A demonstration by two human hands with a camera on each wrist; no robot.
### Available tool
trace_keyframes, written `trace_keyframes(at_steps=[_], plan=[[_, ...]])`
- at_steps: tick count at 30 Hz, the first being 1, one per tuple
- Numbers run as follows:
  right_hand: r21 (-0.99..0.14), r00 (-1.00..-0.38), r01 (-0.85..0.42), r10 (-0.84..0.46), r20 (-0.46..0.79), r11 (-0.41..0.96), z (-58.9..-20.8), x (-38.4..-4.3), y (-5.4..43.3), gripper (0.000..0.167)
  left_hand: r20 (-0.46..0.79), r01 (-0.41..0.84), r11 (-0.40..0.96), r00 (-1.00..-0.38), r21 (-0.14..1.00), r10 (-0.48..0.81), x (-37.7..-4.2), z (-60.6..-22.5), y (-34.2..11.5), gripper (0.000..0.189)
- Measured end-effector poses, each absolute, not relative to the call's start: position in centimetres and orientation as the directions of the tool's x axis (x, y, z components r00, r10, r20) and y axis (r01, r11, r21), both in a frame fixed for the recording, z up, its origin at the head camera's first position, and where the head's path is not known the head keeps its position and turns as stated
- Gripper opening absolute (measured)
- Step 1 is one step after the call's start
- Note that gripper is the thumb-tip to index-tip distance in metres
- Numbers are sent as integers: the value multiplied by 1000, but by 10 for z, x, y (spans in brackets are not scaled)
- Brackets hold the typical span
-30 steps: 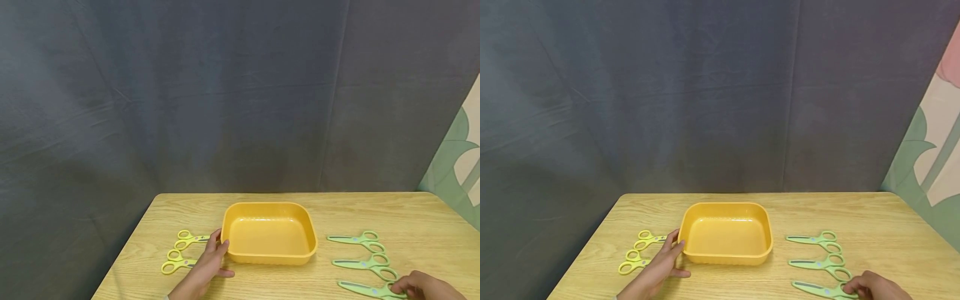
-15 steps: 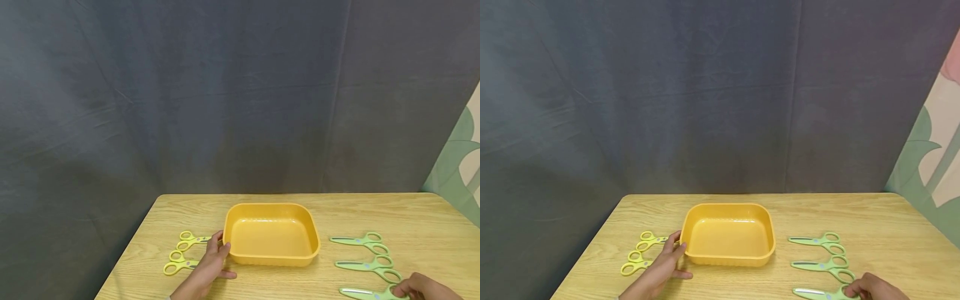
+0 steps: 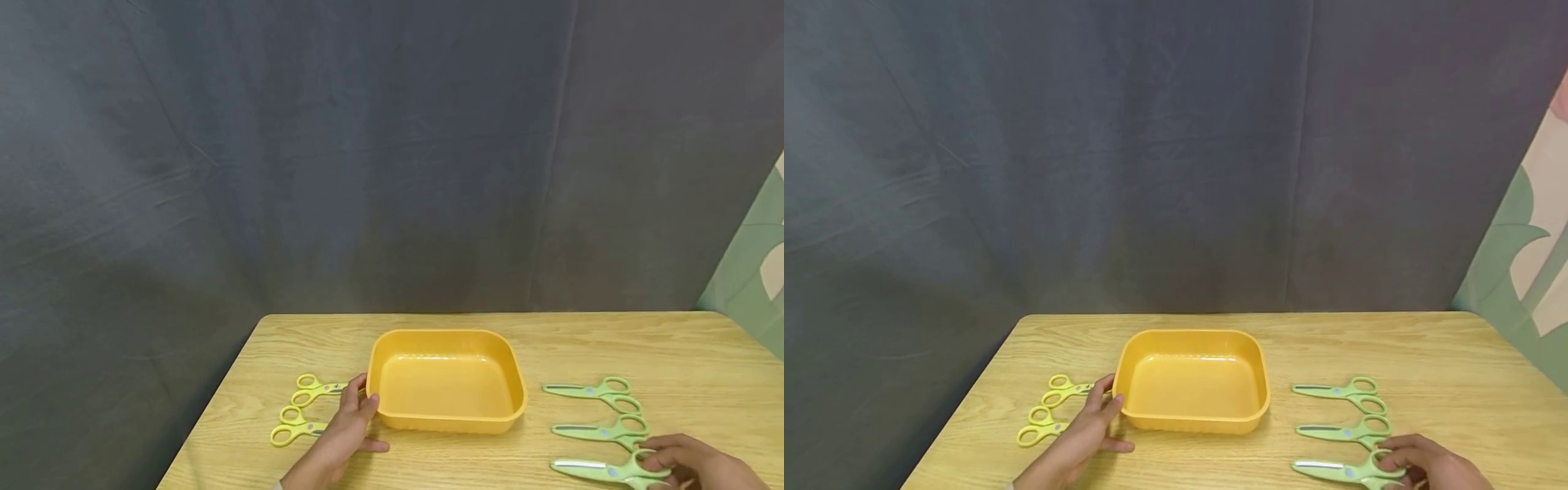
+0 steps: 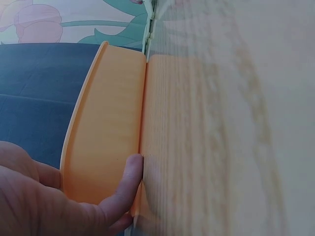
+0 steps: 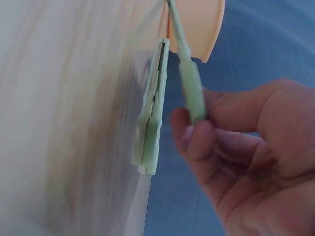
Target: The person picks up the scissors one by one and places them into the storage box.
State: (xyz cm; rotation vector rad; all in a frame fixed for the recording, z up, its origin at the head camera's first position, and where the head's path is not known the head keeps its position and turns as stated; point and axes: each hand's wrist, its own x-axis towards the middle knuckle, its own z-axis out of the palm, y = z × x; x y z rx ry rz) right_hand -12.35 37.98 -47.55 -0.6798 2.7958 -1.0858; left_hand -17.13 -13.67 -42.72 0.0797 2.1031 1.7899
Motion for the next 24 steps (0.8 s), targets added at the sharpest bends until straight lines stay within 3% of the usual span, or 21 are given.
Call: trace_keyframes(at_steps=[6,14,24], plan=[[-594,-938,-337,-314,147,730,-468,-121,363,18,-235,-188,180,-928,966,290,-171,-426,-135,64],[-570,-926,-378,-305,223,729,-459,-122,354,19,-250,-203,191,-929,960,272,-171,-426,-136,69],[-522,-948,-316,-289,135,792,-450,-126,344,17,-230,-195,154,-937,969,264,-173,-427,-137,66]])
